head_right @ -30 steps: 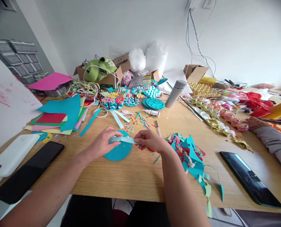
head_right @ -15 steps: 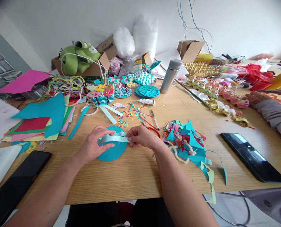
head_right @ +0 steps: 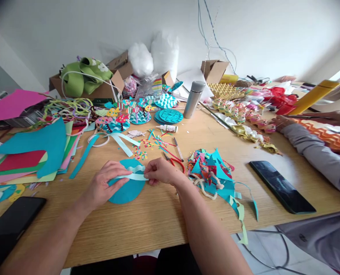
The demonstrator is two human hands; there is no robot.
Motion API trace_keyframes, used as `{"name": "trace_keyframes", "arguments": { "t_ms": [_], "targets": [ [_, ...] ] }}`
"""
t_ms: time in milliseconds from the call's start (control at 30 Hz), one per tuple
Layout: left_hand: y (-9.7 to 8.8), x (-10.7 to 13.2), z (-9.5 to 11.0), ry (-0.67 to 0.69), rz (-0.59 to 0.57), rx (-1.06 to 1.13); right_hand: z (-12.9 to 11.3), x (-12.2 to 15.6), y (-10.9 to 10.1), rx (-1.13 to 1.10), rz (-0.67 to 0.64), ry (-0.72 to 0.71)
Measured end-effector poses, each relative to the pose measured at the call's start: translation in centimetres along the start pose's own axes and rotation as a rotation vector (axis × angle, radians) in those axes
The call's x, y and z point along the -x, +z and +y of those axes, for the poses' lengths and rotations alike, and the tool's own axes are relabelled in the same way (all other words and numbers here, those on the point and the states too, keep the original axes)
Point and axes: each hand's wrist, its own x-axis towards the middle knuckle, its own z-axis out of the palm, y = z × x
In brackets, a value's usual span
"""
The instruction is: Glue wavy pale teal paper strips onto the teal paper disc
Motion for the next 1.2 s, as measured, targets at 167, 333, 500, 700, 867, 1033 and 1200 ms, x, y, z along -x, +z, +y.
{"name": "trace_keyframes", "arguments": {
  "t_ms": [167, 333, 500, 700, 867, 1033, 1200],
  "targets": [
    [0.2, 0.1, -0.1, 0.008, 0.010, -0.001, 0.3, -0.2, -0.3, 0.057, 0.010, -0.080],
    [0.1, 0.0, -0.1, 0.003, 0.041, 0.001, -0.2, 0.6, -2.4, 0.271, 0.492, -0.172],
    [0.2, 0.0, -0.2, 0.008, 0.074, 0.017, -2.7, -1.2, -6.1, 0.945, 0.783, -0.099],
    [0.4, 0.0, -0.2, 0.009, 0.116, 0.015, -3.9, -6.9, -10.7, 1.268, 0.810, -0.052],
    [0.6, 0.0, -0.6, 0.037, 0.131, 0.011, -2.5, -8.7, -12.0, 1.354, 0.813, 0.009],
    [0.6, 0.0, -0.5, 0.010, 0.131, 0.034, -2.6, -8.1, -12.0, 1.341, 0.816, 0.021],
    [0.4, 0.1, -0.2, -0.077, 0.135, 0.064, -4.0, -3.8, -10.9, 0.819, 0.968, -0.159]
  ]
}}
